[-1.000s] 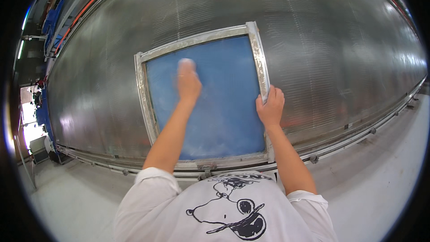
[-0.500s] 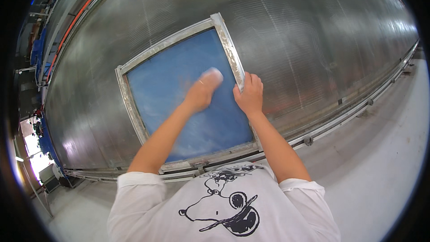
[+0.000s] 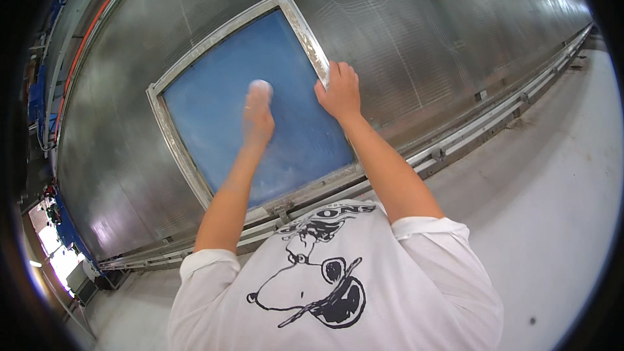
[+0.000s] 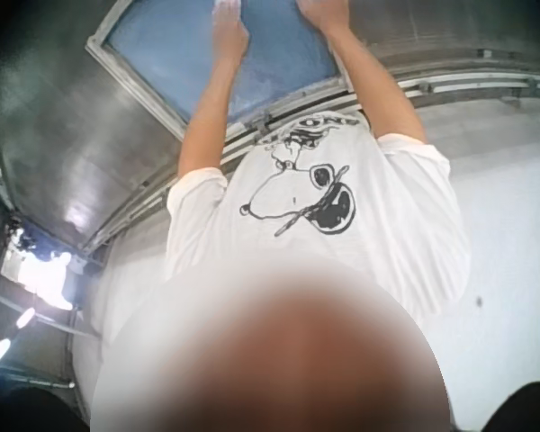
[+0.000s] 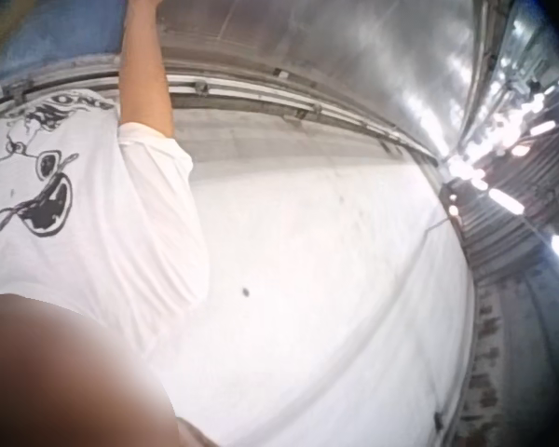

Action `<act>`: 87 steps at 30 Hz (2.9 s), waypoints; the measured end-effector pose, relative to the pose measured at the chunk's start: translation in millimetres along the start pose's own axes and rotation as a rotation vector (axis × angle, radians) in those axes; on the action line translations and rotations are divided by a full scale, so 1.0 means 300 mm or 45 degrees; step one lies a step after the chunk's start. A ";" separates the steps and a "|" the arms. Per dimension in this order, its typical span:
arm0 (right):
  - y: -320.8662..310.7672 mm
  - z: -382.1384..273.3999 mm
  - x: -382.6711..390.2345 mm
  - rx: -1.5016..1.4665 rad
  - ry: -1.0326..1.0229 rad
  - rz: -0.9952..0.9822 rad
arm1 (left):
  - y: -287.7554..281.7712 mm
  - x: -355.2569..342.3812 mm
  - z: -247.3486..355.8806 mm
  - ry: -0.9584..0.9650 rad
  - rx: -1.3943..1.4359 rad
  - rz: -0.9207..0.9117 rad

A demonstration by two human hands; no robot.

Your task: The person wipes a rectangular blue screen with a white cloth, moving in circular and sweeping motions across the surface. The person repositions the screen on a metal workbench and continues wiping until the end of the clip.

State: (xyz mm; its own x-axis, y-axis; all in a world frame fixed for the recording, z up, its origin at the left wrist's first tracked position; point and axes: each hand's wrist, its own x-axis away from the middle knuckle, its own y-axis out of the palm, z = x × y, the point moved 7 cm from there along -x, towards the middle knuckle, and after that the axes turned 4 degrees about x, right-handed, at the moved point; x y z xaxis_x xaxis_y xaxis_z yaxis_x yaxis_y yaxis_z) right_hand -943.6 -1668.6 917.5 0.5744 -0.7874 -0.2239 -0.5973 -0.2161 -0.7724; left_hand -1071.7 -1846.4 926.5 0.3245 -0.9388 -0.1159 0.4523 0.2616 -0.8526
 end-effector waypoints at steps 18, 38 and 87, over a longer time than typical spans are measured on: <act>0.041 0.033 -0.017 -0.069 -0.046 -0.082 | 0.005 0.405 0.284 -0.368 0.515 -0.082; -0.456 -0.223 -0.239 0.034 -0.308 -0.033 | -0.638 0.866 0.362 -1.314 1.211 1.243; -0.578 -0.341 -0.304 0.154 -0.021 -0.112 | -0.836 -0.367 -0.051 -0.414 -0.042 0.224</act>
State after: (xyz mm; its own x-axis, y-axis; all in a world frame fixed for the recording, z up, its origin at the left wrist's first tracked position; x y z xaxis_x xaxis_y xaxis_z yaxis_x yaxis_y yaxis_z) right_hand -949.8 -1618.6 1132.6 0.6312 -0.7587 -0.1609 -0.4729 -0.2121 -0.8552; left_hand -1233.5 -1811.9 1145.2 0.6442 -0.7585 -0.0983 0.3412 0.4001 -0.8506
